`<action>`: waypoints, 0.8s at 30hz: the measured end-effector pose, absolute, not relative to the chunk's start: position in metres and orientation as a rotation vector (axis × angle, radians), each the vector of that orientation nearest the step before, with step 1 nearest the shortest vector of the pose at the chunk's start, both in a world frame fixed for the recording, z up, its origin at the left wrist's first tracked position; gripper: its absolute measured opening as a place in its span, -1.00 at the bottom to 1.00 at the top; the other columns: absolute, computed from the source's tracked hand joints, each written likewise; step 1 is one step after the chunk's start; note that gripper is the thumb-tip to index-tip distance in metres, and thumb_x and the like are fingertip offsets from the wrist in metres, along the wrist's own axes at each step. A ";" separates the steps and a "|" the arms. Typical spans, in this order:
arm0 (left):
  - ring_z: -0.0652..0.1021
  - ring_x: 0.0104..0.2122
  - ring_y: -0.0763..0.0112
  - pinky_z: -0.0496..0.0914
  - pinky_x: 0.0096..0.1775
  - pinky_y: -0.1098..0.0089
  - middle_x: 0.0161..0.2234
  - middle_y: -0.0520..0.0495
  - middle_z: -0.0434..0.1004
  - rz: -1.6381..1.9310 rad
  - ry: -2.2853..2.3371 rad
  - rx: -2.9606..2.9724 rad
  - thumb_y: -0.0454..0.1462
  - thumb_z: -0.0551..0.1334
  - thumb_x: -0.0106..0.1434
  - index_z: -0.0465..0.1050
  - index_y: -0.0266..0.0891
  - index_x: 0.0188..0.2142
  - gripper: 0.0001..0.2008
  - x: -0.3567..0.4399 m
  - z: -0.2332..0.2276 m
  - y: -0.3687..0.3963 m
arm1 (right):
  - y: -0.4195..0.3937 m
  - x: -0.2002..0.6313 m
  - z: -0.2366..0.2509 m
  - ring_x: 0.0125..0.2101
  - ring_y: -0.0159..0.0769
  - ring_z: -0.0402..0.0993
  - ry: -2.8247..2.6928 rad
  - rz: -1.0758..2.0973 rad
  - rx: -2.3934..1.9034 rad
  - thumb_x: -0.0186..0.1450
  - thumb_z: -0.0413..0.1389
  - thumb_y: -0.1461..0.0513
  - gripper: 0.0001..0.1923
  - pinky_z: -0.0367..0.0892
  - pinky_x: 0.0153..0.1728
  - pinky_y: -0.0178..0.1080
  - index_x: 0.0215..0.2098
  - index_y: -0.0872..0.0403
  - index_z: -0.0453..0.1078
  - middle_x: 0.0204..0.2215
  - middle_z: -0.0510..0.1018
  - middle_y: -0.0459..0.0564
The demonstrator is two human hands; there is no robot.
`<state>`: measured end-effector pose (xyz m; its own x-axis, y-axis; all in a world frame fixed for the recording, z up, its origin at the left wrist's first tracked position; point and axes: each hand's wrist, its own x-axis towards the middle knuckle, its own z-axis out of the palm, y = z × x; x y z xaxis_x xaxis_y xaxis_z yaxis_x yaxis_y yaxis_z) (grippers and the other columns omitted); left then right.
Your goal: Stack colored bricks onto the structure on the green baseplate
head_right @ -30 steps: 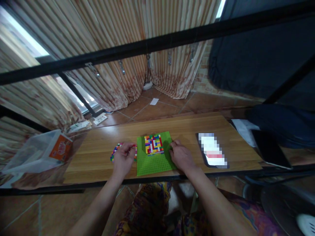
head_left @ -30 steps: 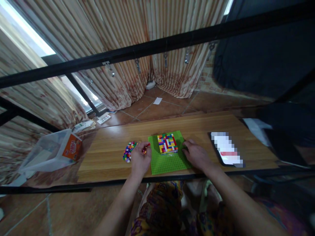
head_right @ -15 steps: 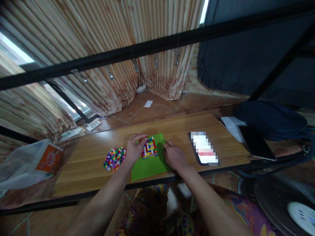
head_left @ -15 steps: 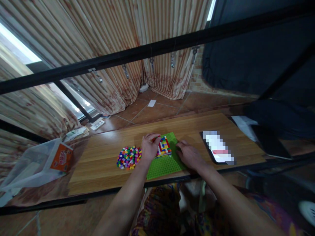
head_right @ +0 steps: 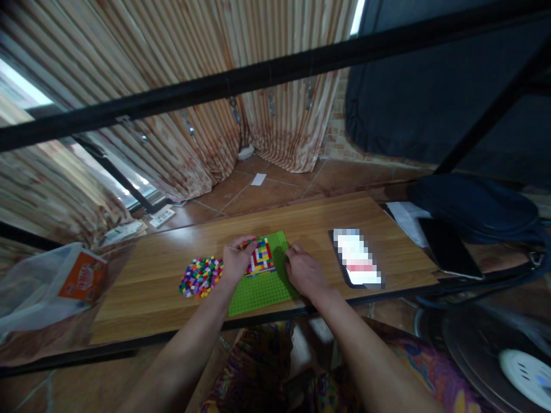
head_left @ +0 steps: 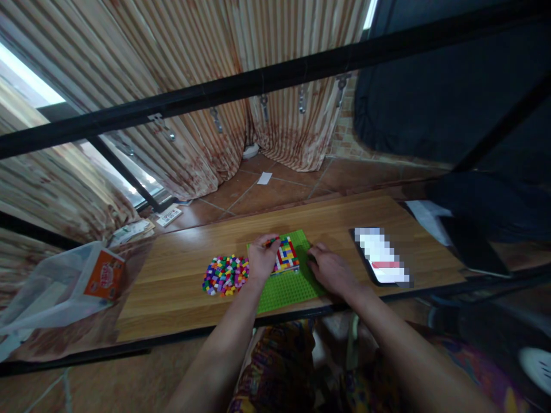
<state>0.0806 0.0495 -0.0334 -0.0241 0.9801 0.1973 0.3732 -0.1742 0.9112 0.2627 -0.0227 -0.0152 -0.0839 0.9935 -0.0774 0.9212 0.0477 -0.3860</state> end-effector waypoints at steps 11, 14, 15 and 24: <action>0.60 -0.26 0.37 0.44 -0.11 0.35 -0.28 -0.03 0.66 1.192 1.436 1.483 -0.33 0.29 0.09 0.62 -0.20 -0.31 -0.84 0.080 -0.038 0.052 | -0.021 0.262 -0.016 -0.10 -0.22 0.47 -2.098 0.549 -2.001 0.37 -0.05 0.25 -0.74 0.23 -0.09 -0.25 -0.05 0.11 0.39 0.00 0.45 0.11; 0.58 -0.33 0.40 0.43 -0.20 0.39 -0.33 0.00 0.65 1.149 1.437 1.459 -0.33 0.27 0.08 0.62 -0.20 -0.32 -0.83 0.080 -0.033 0.051 | -0.021 0.263 -0.017 -0.09 -0.22 0.46 -2.098 0.551 -1.994 0.36 -0.05 0.26 -0.74 0.22 -0.08 -0.26 -0.05 0.11 0.39 -0.01 0.45 0.12; 0.57 -0.36 0.41 0.43 -0.23 0.41 -0.35 0.01 0.65 1.135 1.432 1.450 -0.33 0.27 0.07 0.62 -0.20 -0.33 -0.83 0.079 -0.032 0.051 | -0.021 0.263 -0.017 -0.09 -0.22 0.46 -2.100 0.550 -1.989 0.36 -0.05 0.26 -0.74 0.22 -0.07 -0.26 -0.05 0.12 0.39 -0.01 0.45 0.12; 0.49 -0.46 0.46 0.34 -0.35 0.45 -0.45 0.04 0.59 1.067 1.372 1.408 -0.27 0.27 0.05 0.61 -0.21 -0.31 -0.80 0.074 -0.032 0.054 | -0.019 0.263 -0.018 -0.11 -0.21 0.46 -2.122 0.532 -2.010 0.36 -0.05 0.25 -0.75 0.22 -0.11 -0.24 -0.07 0.11 0.39 -0.02 0.45 0.13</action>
<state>0.0743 0.0536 -0.0320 0.0233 0.9997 0.0037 0.2491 -0.0094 0.9684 0.2626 -0.0193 -0.0185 -0.0764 0.9899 -0.1192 0.9291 0.0273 -0.3687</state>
